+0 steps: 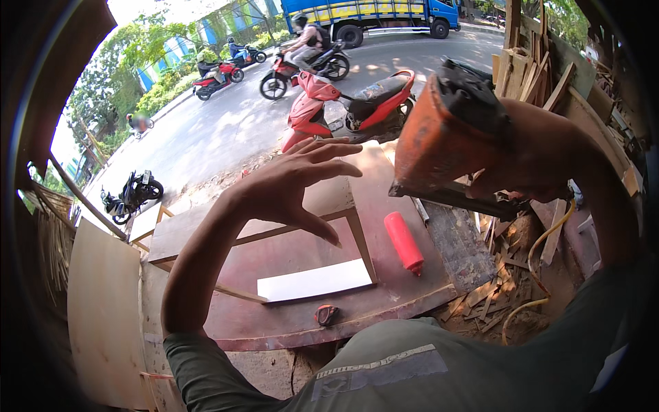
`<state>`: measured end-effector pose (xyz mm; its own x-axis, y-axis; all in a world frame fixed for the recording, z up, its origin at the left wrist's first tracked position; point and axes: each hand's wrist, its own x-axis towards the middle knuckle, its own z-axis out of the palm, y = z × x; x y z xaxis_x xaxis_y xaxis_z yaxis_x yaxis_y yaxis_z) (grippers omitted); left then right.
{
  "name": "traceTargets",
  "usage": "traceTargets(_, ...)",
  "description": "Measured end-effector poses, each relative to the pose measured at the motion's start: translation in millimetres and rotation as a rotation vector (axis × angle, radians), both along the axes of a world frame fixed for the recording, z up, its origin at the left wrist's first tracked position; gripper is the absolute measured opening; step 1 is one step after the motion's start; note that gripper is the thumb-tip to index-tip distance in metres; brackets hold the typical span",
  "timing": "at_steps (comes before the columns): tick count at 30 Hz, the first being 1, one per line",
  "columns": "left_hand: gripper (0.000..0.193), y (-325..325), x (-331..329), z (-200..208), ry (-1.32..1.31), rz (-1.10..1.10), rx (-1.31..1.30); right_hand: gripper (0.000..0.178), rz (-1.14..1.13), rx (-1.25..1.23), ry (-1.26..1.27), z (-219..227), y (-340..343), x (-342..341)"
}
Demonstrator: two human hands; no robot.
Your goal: The person applies glue to the edges of wooden boards and uses a pneumatic nail gun to join them together into a rectangular frame.
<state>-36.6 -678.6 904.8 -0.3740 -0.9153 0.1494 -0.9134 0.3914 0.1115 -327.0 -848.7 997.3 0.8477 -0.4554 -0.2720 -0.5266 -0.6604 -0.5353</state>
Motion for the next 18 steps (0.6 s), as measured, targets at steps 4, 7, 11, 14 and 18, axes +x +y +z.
traceTargets(4, 0.057, -15, -6, -7, -0.156, 0.026, -0.057, 0.055, 0.096, 0.007, -0.375, -79, -22, -68)
traceTargets(7, 0.047, -21, -4, -13, 0.006, -0.044, 0.003, 0.035, 0.083, -0.021, -0.524, -156, -22, -101)
traceTargets(11, 0.027, -30, -5, -24, 0.175, -0.096, 0.066, 0.044, -0.173, 0.115, -0.421, -259, -19, -134)
traceTargets(14, 0.023, -24, -8, -25, 0.175, -0.129, 0.075, 0.044, -0.355, 0.274, -0.516, -317, -7, -129)
traceTargets(18, 0.032, -32, -13, -24, 0.109, -0.094, 0.071, 0.038, -0.65, 0.346, -0.358, -367, -15, -130)
